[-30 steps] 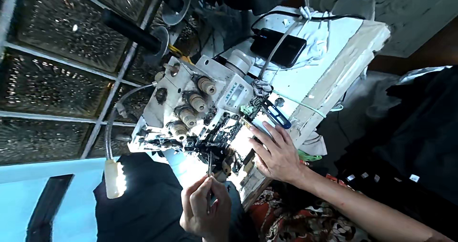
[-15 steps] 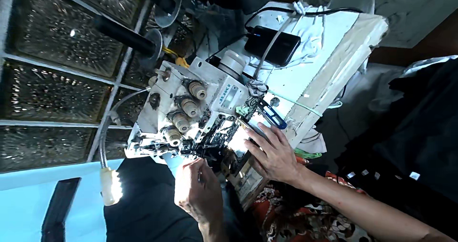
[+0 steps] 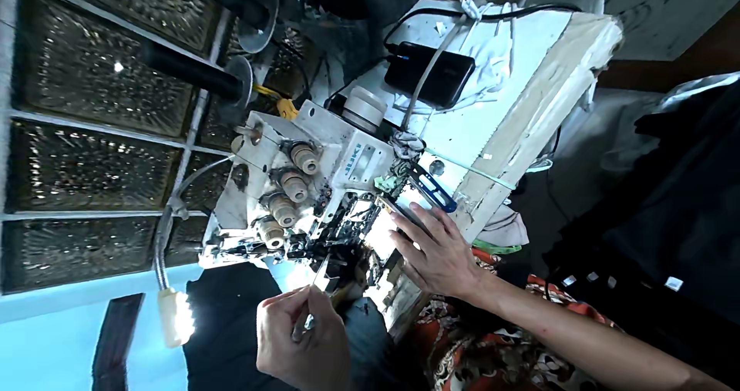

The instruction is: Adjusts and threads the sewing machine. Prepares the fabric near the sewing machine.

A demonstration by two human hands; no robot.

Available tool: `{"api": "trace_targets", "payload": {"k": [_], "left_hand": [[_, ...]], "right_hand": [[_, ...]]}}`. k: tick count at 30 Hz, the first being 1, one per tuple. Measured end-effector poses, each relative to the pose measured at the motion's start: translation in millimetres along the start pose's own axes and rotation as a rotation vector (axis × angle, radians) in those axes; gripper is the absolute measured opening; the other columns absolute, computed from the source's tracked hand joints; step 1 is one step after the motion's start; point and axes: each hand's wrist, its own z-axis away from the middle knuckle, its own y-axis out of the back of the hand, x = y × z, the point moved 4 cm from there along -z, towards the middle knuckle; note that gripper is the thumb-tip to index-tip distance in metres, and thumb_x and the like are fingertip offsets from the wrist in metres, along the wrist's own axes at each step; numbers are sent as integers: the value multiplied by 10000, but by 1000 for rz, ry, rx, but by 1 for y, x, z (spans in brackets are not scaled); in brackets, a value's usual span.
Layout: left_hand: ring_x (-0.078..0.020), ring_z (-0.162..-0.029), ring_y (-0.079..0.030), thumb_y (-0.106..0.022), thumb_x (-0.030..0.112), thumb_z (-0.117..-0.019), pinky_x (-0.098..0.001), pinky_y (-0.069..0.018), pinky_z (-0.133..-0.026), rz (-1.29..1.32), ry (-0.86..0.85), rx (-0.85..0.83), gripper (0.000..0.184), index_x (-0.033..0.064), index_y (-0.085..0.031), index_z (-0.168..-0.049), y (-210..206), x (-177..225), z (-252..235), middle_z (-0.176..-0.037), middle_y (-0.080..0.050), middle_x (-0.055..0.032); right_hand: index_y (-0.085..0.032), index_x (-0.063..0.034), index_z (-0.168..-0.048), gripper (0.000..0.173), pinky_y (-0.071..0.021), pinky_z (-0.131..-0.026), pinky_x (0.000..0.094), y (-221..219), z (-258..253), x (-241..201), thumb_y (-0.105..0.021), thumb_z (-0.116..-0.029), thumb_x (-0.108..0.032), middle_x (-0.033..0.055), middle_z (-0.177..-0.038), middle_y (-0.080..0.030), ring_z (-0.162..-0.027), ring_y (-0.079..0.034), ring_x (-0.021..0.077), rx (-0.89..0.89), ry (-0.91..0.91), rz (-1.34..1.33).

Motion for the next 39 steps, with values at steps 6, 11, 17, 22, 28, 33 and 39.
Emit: {"api": "trace_targets", "payload": {"k": [6, 11, 17, 22, 28, 33, 39], "left_hand": [[-159, -730, -605, -602, 13, -892, -201, -486, -671, -213, -70, 40, 167, -118, -637, -793, -16, -1, 2, -769, -612, -197], [-193, -715, -634, -669, 10, -878, -250, -497, -660, -327, 6, -14, 121, -80, -689, -800, -23, -7, -8, -767, -645, -199], [-207, -712, -648, -706, 68, -905, -348, -510, -678, -427, 178, -174, 134, -59, -703, -862, -22, -4, -22, -813, -677, -178], [-376, -693, -665, -519, 139, -1033, -548, -478, -636, -588, 106, -259, 280, -73, -675, -938, -28, 9, -24, -778, -666, -233], [-304, -660, -599, -440, 84, -1034, -485, -469, -634, -464, 182, -303, 281, -102, -626, -1132, -16, 7, -28, -794, -636, -228], [-40, -535, -445, -516, 126, -936, -248, -379, -524, -346, 216, -360, 259, -34, -646, -1093, -8, 10, -29, -662, -521, -8], [-196, -541, -525, -477, 115, -1004, -392, -416, -535, -505, 99, -293, 264, -77, -645, -1073, -5, 26, -29, -674, -584, -125]], "right_hand": [[-705, -171, -1201, 354, -389, -1096, 498, -1, 2, 0, -432, -1002, -278, 68, -1368, -673, -1362, -535, 335, -21, 5, -12], [-717, -174, -1195, 351, -386, -1102, 496, -1, 2, 0, -440, -994, -252, 74, -1365, -674, -1364, -532, 337, -7, -3, -11], [-712, -178, -1203, 345, -355, -1122, 513, -1, 2, 1, -455, -986, -253, 81, -1393, -654, -1389, -504, 349, -33, -2, -25], [-720, -167, -1202, 324, -374, -1127, 516, -1, 2, 1, -496, -972, -214, 82, -1390, -657, -1380, -523, 340, -27, -16, -62], [-719, -177, -1194, 310, -361, -1139, 515, -1, 2, 1, -506, -975, -225, 85, -1394, -652, -1390, -511, 340, -21, -26, -83], [-725, -186, -1168, 298, -370, -1136, 504, -1, 2, 1, -490, -989, -228, 81, -1367, -671, -1381, -526, 331, -12, -28, -90], [-730, -175, -1173, 298, -381, -1121, 508, 0, 2, 1, -532, -952, -201, 91, -1362, -672, -1371, -532, 337, 2, -32, -91]]}}
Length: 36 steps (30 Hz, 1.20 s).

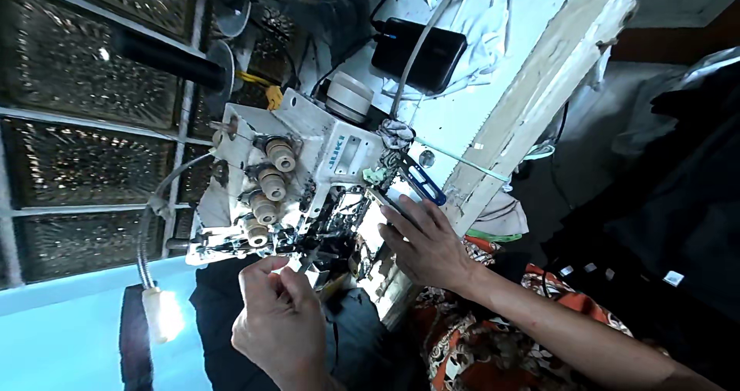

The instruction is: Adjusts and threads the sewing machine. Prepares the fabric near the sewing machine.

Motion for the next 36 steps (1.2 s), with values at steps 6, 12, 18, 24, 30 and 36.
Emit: {"api": "trace_targets", "payload": {"k": [6, 12, 18, 24, 30, 36], "left_hand": [[-372, -591, -616, -456, 78, -1020, -536, -449, -558, -152, 16, 18, 266, -93, -652, -1076, -10, 12, -2, -703, -625, -220], [-471, -779, -677, -473, 55, -1011, -648, -473, -723, -134, 83, -178, 252, -62, -664, -1127, -33, 13, -8, -814, -676, -267], [-201, -534, -507, -479, 128, -994, -419, -404, -538, 0, -24, -110, 234, -44, -638, -1000, -7, 4, -5, -638, -550, -90], [-315, -562, -575, -457, 69, -1015, -492, -427, -550, -108, 5, 31, 249, -81, -655, -1033, -15, 12, 0, -674, -599, -185], [-177, -575, -525, -464, 77, -994, -358, -422, -560, 104, -9, -27, 239, -80, -644, -991, -23, -7, 8, -693, -583, -134], [-20, -554, -443, -466, 103, -983, -189, -353, -524, 151, -53, -19, 254, -82, -629, -925, 1, -5, 15, -664, -530, -57]], "right_hand": [[-723, -165, -1188, 298, -380, -1128, 511, 0, 0, 0, -543, -952, -200, 95, -1360, -672, -1375, -530, 341, -1, 8, 3], [-733, -174, -1172, 284, -380, -1125, 517, 0, 0, 0, -577, -937, -213, 94, -1366, -670, -1365, -539, 343, 9, 8, -12], [-715, -172, -1195, 302, -368, -1128, 502, 0, 0, 1, -524, -963, -196, 100, -1362, -668, -1368, -532, 332, 1, 12, -5], [-707, -160, -1211, 304, -374, -1133, 500, 0, 0, 2, -519, -974, -200, 93, -1407, -641, -1388, -515, 328, 10, 6, -28], [-703, -150, -1203, 301, -393, -1117, 505, 2, 0, 1, -513, -976, -202, 106, -1397, -647, -1372, -532, 343, 3, 15, -10], [-700, -150, -1206, 314, -369, -1132, 517, 0, 1, 2, -498, -977, -224, 109, -1404, -643, -1388, -514, 345, -5, 17, -3]]}}
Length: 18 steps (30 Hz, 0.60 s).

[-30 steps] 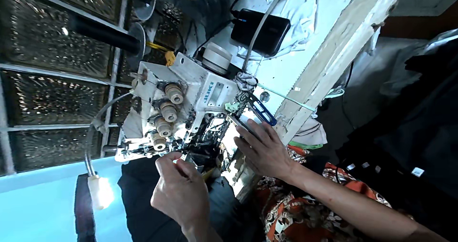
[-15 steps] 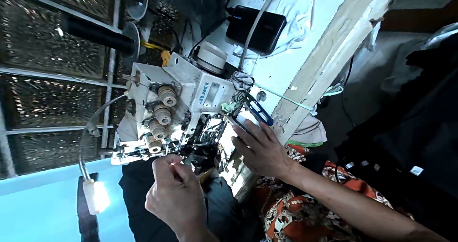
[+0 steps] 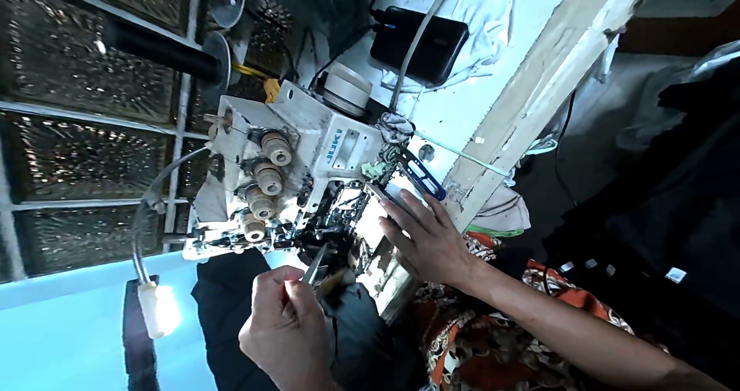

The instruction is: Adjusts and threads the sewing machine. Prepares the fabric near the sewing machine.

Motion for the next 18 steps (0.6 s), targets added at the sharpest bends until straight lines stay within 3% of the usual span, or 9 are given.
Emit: {"api": "trace_targets", "payload": {"k": [1, 3, 6, 10, 14, 18], "left_hand": [[-56, -547, -461, -459, 107, -993, -222, -369, -521, -41, -8, 22, 266, -82, -635, -928, -2, 2, 0, -662, -542, -77], [-215, -527, -537, -458, 88, -1004, -379, -417, -509, -147, -6, 37, 271, -86, -658, -952, -8, 9, -1, -655, -587, -149], [-379, -603, -646, -476, 39, -1003, -542, -472, -551, -244, 7, -3, 239, -80, -684, -1003, -27, 17, -1, -725, -654, -227], [-348, -577, -626, -488, 40, -979, -522, -456, -530, -179, -31, -51, 224, -54, -691, -987, -38, 13, 8, -691, -636, -189], [-190, -504, -510, -446, 98, -1000, -346, -399, -490, -112, -47, 15, 278, -67, -662, -938, -15, 12, 15, -635, -567, -129], [-260, -491, -546, -478, 48, -971, -418, -408, -476, -190, -37, 42, 234, -67, -679, -942, -25, 19, 20, -627, -584, -147]], "right_hand": [[-700, -148, -1203, 309, -377, -1129, 519, 0, 0, 0, -507, -972, -221, 114, -1404, -642, -1388, -515, 349, 1, 1, -2], [-713, -147, -1199, 309, -386, -1123, 523, 1, 0, 0, -537, -954, -215, 117, -1405, -641, -1384, -519, 356, 6, -1, -7], [-721, -150, -1203, 321, -380, -1125, 519, 0, 1, 1, -532, -955, -228, 112, -1413, -637, -1382, -520, 354, 3, 1, 10], [-710, -153, -1206, 305, -387, -1122, 517, 0, 0, 0, -522, -972, -205, 118, -1399, -645, -1380, -523, 354, 7, -4, 18], [-710, -154, -1212, 326, -371, -1133, 512, -1, 1, 0, -483, -988, -221, 112, -1406, -641, -1394, -509, 347, 11, -1, -5], [-709, -146, -1209, 316, -368, -1132, 522, -1, 1, 0, -510, -973, -210, 118, -1406, -641, -1395, -507, 354, 8, 2, -17]]}}
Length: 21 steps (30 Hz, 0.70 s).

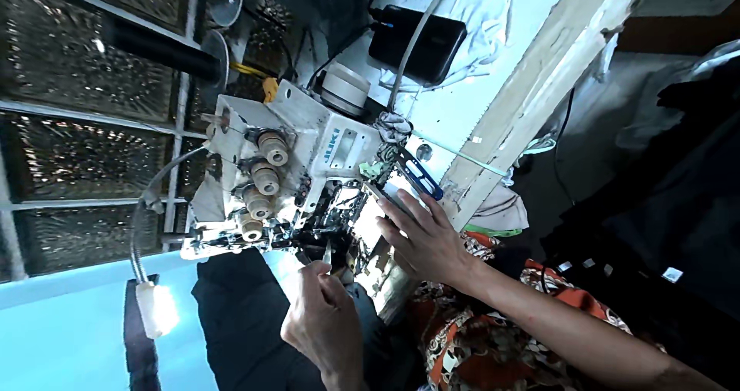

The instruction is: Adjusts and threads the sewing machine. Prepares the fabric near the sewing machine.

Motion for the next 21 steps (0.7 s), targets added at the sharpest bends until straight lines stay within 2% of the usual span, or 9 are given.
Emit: {"api": "trace_targets", "payload": {"k": [3, 7, 10, 13, 16, 19, 21], "left_hand": [[-306, -518, -585, -490, 15, -957, -459, -426, -485, -23, -14, -3, 217, -67, -691, -952, -17, 6, 5, -645, -605, -167], [-329, -596, -638, -489, -10, -936, -468, -451, -522, -61, -58, 4, 216, -43, -703, -947, -37, 0, 12, -697, -641, -172], [-326, -606, -654, -502, -15, -927, -466, -461, -524, -95, -93, 2, 211, -34, -713, -926, -46, -5, 20, -687, -644, -161], [-334, -642, -676, -513, 4, -933, -460, -483, -535, -93, -143, -22, 207, -27, -716, -904, -44, -7, 25, -729, -668, -176], [-312, -600, -667, -501, 26, -945, -455, -489, -520, -28, -148, -78, 223, -45, -704, -888, -27, -8, 29, -707, -667, -174], [-238, -513, -600, -472, 90, -964, -378, -467, -477, 74, -141, -106, 272, -64, -684, -891, -2, -12, 35, -669, -637, -156], [-132, -504, -534, -441, 158, -1017, -260, -436, -481, 167, -126, -91, 329, -62, -649, -888, 14, -15, 41, -644, -589, -125]], "right_hand": [[-704, -148, -1214, 308, -366, -1140, 507, 0, 0, 0, -524, -980, -236, 111, -1407, -639, -1393, -509, 337, 10, 0, 20], [-715, -131, -1215, 300, -403, -1117, 487, 2, -2, 0, -550, -967, -163, 108, -1393, -653, -1372, -537, 332, 22, 19, 58], [-712, -135, -1218, 319, -385, -1131, 491, 0, 0, 0, -532, -960, -190, 108, -1406, -644, -1383, -525, 333, 27, 15, 37], [-716, -131, -1213, 327, -384, -1133, 495, -1, 0, -1, -512, -967, -198, 115, -1401, -645, -1381, -523, 342, 38, 12, 30], [-714, -126, -1224, 322, -376, -1136, 503, 0, 0, 0, -524, -989, -238, 117, -1406, -642, -1390, -517, 341, 21, 16, 34], [-721, -127, -1214, 333, -371, -1137, 501, 0, -1, 0, -530, -959, -227, 119, -1396, -648, -1384, -521, 341, 27, 19, 21], [-707, -128, -1218, 336, -352, -1150, 498, -1, 0, 0, -510, -967, -232, 117, -1404, -643, -1395, -507, 341, 40, 17, 24]]}}
